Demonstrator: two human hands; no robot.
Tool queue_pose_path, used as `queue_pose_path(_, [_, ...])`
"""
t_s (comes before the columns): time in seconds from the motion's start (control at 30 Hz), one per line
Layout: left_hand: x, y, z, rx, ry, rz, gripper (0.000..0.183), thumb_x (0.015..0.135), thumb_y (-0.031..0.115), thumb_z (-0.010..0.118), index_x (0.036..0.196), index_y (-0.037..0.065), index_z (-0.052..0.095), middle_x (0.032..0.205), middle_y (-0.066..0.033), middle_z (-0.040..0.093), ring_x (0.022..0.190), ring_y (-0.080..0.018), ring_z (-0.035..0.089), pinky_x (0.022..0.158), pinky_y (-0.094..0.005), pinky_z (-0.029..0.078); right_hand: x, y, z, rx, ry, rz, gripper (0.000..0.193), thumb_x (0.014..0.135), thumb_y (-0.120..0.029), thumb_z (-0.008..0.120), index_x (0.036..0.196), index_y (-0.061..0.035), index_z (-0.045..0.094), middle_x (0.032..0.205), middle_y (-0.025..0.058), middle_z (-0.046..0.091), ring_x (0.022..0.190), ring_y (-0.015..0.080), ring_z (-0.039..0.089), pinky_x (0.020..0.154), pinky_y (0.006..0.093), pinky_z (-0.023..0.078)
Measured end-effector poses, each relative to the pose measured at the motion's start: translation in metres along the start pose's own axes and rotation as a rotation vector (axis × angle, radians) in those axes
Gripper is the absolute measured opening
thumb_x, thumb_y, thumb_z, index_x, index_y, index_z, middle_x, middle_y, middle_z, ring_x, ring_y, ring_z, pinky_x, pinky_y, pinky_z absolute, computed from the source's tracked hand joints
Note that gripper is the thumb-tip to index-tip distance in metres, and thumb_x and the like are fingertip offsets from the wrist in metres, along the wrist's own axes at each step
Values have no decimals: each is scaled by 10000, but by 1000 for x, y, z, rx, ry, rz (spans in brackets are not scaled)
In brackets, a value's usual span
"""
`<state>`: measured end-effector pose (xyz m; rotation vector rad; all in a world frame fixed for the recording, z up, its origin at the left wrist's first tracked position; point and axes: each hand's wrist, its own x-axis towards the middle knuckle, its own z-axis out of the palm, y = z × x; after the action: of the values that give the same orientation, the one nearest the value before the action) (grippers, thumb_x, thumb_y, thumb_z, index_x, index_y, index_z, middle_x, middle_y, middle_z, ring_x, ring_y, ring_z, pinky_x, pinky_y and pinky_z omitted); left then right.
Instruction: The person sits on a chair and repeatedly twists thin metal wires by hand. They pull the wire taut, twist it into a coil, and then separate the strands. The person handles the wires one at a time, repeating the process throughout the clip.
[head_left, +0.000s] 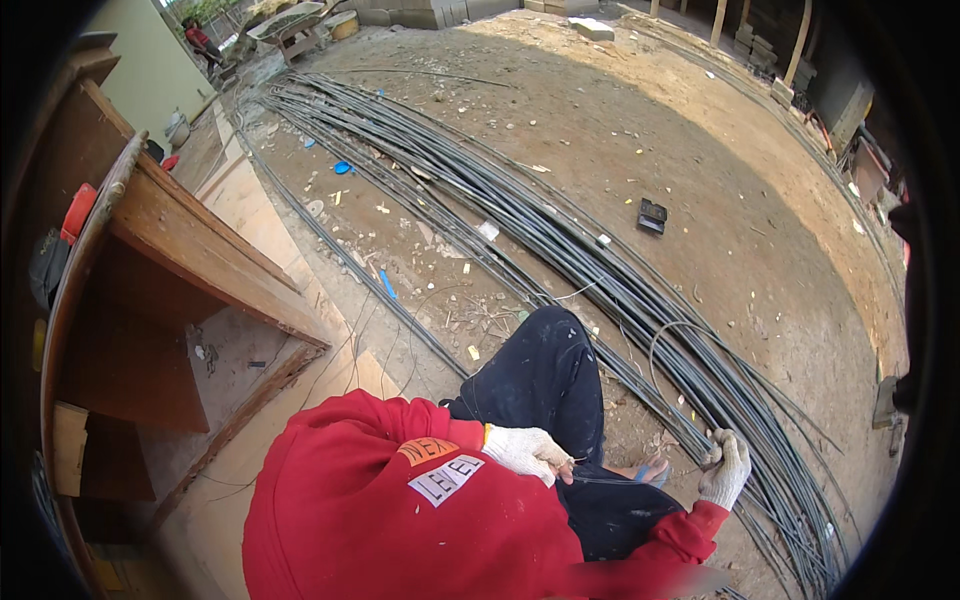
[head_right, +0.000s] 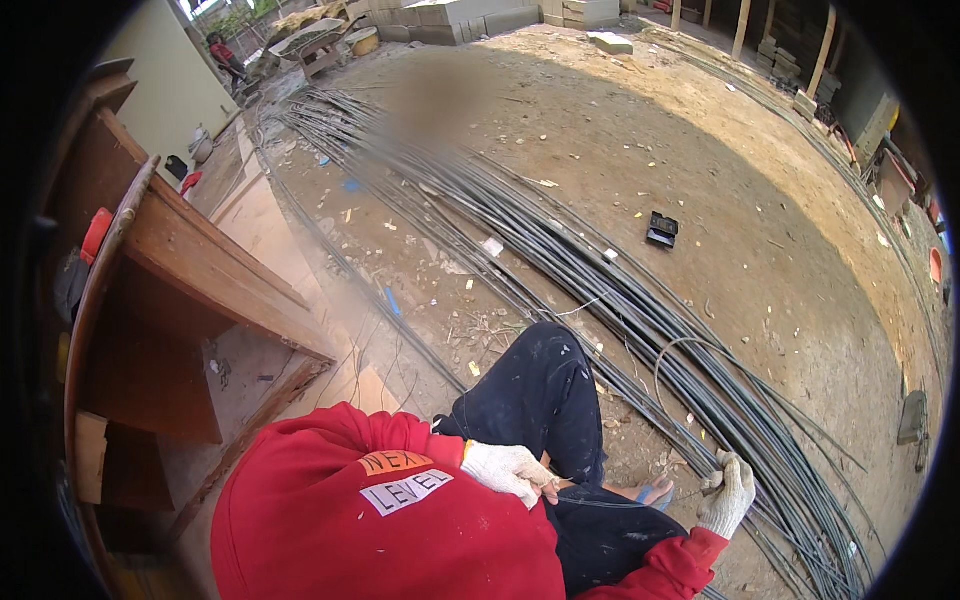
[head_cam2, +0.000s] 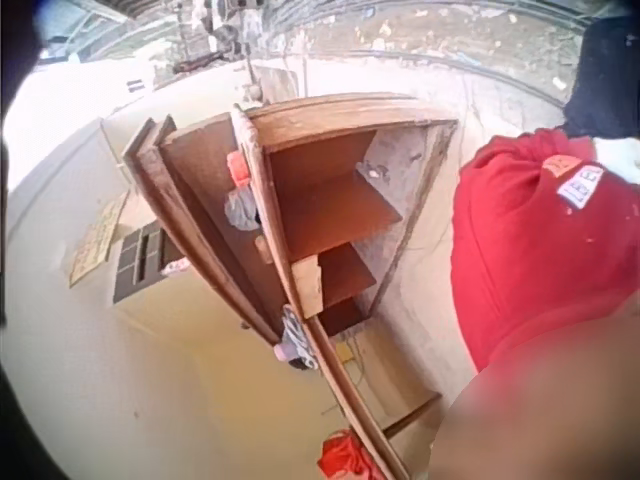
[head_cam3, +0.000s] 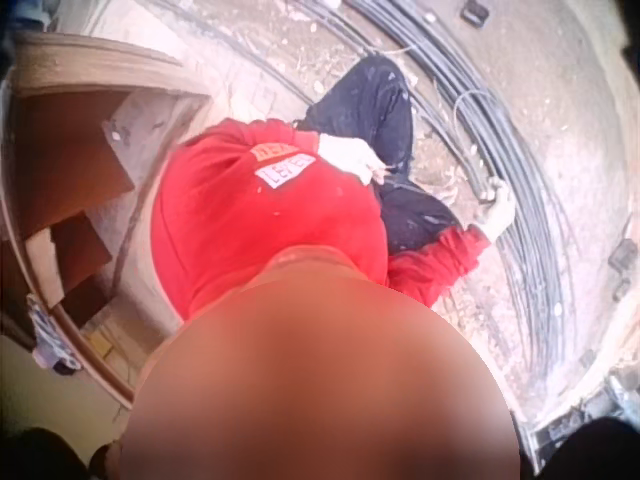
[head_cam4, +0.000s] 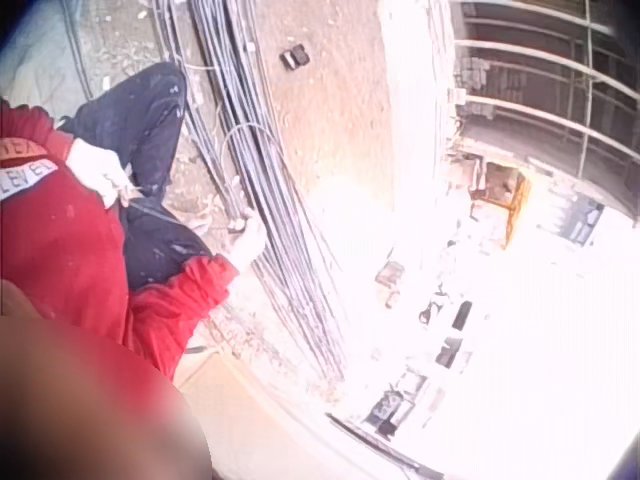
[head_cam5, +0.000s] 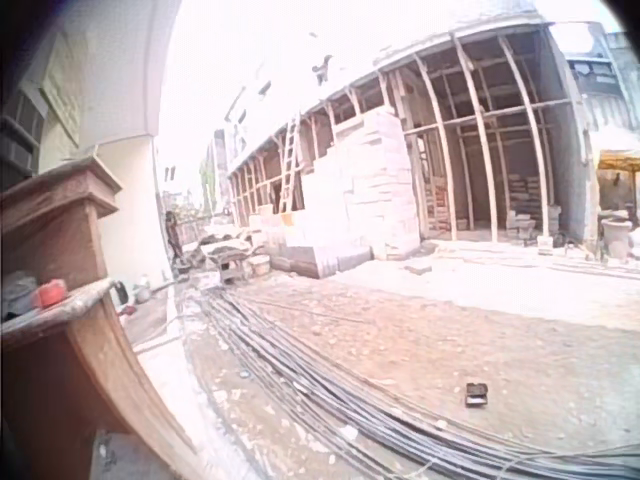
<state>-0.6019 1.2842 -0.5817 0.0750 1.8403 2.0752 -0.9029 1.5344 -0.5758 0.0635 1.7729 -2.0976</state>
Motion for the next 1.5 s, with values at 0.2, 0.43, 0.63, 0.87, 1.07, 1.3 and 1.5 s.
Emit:
queue_pose_path(0.2, [20, -18, 13, -265, 29, -1, 363, 894, 59, 579, 1241, -42, 614, 827, -47, 679, 758, -92, 613, 714, -249, 488, 37, -10, -7, 39, -66, 32, 112, 971, -109, 609, 1030, -16, 627, 921, 94, 688, 558, 83, 564, 508, 220, 507])
queue_pose_path(0.43, [46, -34, 19, -272, 250, -77, 343, 926, 30, 510, 1247, -38, 607, 871, -49, 676, 788, -111, 629, 766, -263, 513, 20, 18, -20, 85, -30, 200, 422, 962, -359, 666, 1238, -48, 595, 1144, 89, 639, 967, 229, 648, 835, 371, 537])
queue_pose_path(0.63, [58, -42, 13, -312, 329, -83, 307, 945, 59, 509, 1218, -29, 619, 848, -31, 671, 779, -80, 609, 753, -238, 490, -82, 85, 15, 234, -156, 178, 334, 981, -127, 606, 1268, 37, 558, 1120, 139, 666, 911, 213, 689, 787, 301, 571])
queue_pose_path(0.87, [56, -37, 11, -160, 283, -75, 318, 938, 89, 567, 1227, -34, 620, 847, -22, 663, 781, -80, 604, 732, -231, 493, -133, 103, 83, 175, -148, 259, 236, 960, -81, 612, 1135, 77, 627, 1032, 138, 691, 880, 205, 697, 807, 309, 578])
queue_pose_path(1.07, [54, -40, 9, -213, 266, -112, 344, 908, 66, 587, 1233, -44, 614, 905, -29, 670, 829, -84, 612, 813, -231, 483, -126, 104, 81, 172, -233, 213, 207, 960, -62, 588, 1103, 79, 635, 998, 140, 696, 855, 199, 692, 768, 289, 568])
queue_pose_path(1.3, [54, -40, 13, -239, 321, -94, 322, 938, 78, 540, 1231, -38, 605, 832, -16, 684, 721, -52, 575, 692, -208, 467, -131, 112, 75, -87, -69, 205, 162, 929, -79, 646, 1024, 48, 678, 985, 133, 710, 847, 159, 684, 745, 273, 548])
queue_pose_path(1.5, [59, -42, 13, -160, 279, -151, 319, 929, 78, 549, 1219, -22, 633, 814, -1, 689, 653, -33, 519, 611, -195, 428, -134, 129, 82, -344, 26, -371, 143, 917, -67, 647, 1016, 30, 686, 1052, 99, 708, 895, 151, 674, 791, 266, 527])
